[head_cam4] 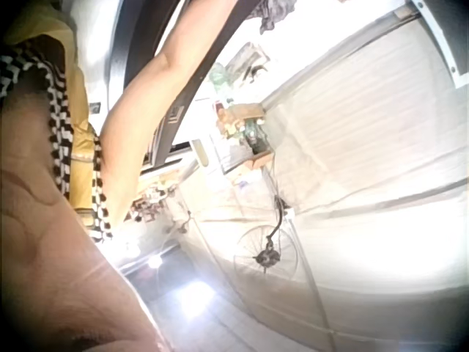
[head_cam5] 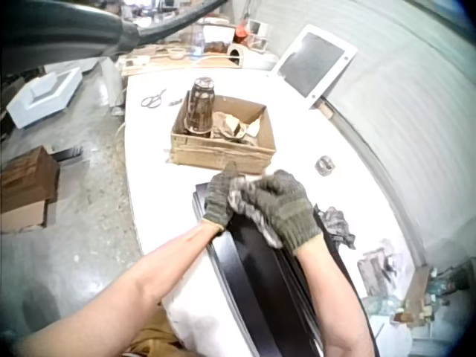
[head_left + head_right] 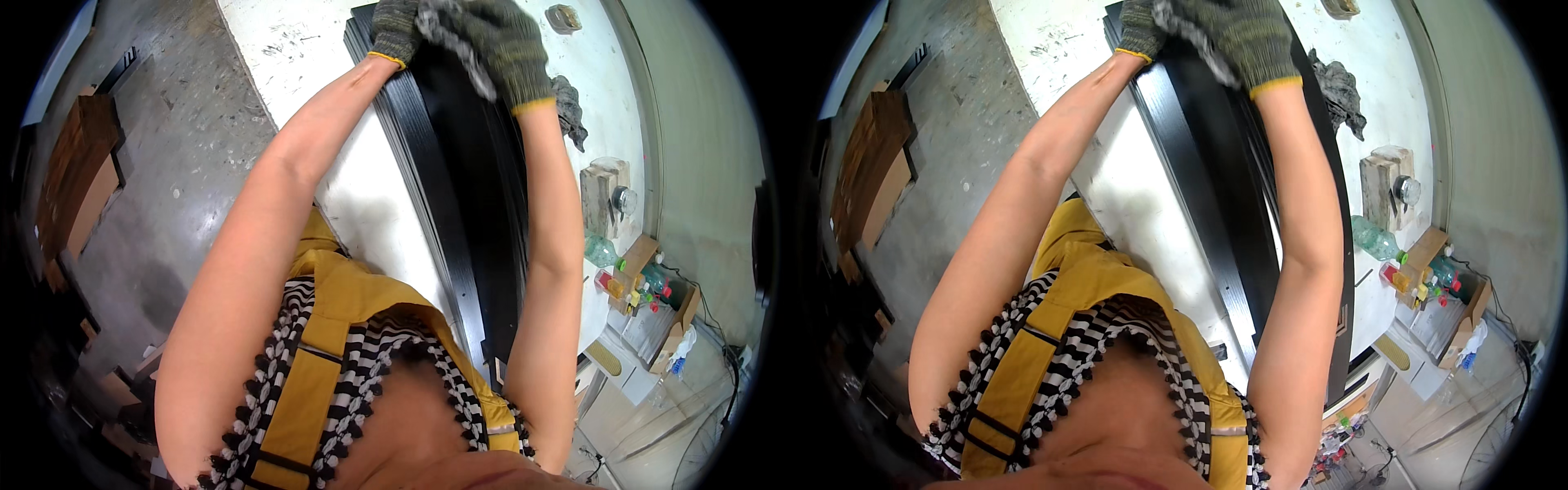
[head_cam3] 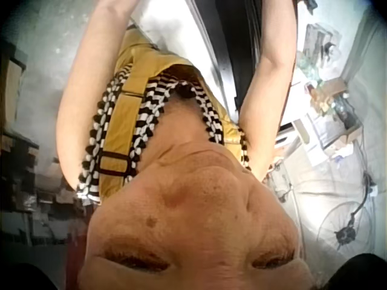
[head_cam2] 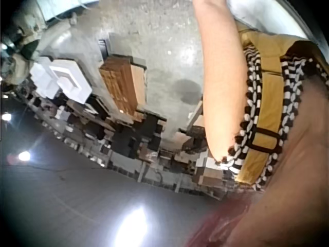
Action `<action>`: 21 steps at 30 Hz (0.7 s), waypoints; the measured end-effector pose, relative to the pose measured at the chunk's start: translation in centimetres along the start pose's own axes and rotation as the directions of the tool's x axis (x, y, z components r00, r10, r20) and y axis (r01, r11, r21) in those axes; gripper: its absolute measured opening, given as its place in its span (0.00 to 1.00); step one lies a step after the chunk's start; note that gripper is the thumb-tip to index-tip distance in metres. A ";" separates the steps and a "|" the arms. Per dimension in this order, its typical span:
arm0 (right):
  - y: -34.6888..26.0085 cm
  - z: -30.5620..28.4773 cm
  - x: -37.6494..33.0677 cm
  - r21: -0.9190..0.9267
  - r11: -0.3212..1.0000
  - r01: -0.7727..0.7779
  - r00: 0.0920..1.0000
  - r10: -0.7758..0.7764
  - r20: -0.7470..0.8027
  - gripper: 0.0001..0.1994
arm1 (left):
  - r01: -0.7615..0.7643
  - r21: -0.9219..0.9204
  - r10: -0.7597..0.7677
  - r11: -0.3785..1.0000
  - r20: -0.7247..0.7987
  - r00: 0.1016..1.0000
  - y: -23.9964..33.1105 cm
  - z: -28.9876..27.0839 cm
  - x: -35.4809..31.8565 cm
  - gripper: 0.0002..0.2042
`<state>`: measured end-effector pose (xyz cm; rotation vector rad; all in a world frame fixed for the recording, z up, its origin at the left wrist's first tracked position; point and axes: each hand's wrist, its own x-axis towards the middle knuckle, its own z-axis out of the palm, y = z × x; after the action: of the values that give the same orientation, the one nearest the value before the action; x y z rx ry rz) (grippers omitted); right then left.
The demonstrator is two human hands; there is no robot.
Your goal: The person wipes the surface of long, black, ribbed planks with a cloth. They handle the planks one by one, wiping them thoroughly on a white workbench in a workshop setting.
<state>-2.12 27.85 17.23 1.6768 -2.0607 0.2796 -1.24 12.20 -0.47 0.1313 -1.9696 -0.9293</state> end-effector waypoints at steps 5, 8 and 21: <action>-4.9 -8.0 -8.9 0.487 0.818 -0.307 0.950 0.231 0.212 0.07 | -0.143 0.581 0.120 0.801 0.079 0.990 -5.4 1.3 -2.6 0.26; -7.3 -15.2 -14.2 0.406 0.433 -0.805 0.581 0.434 0.689 0.07 | -0.089 0.466 0.048 0.880 0.098 0.994 -3.7 1.5 -2.2 0.26; -8.0 -8.5 -11.4 0.548 0.621 -0.560 0.821 0.506 0.266 0.12 | 0.028 0.381 0.029 0.924 -0.142 0.989 1.0 -1.2 -0.4 0.20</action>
<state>9.15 39.57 18.18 1.3133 -2.6989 1.2106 0.19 12.47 0.23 0.4098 -1.9917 -0.5071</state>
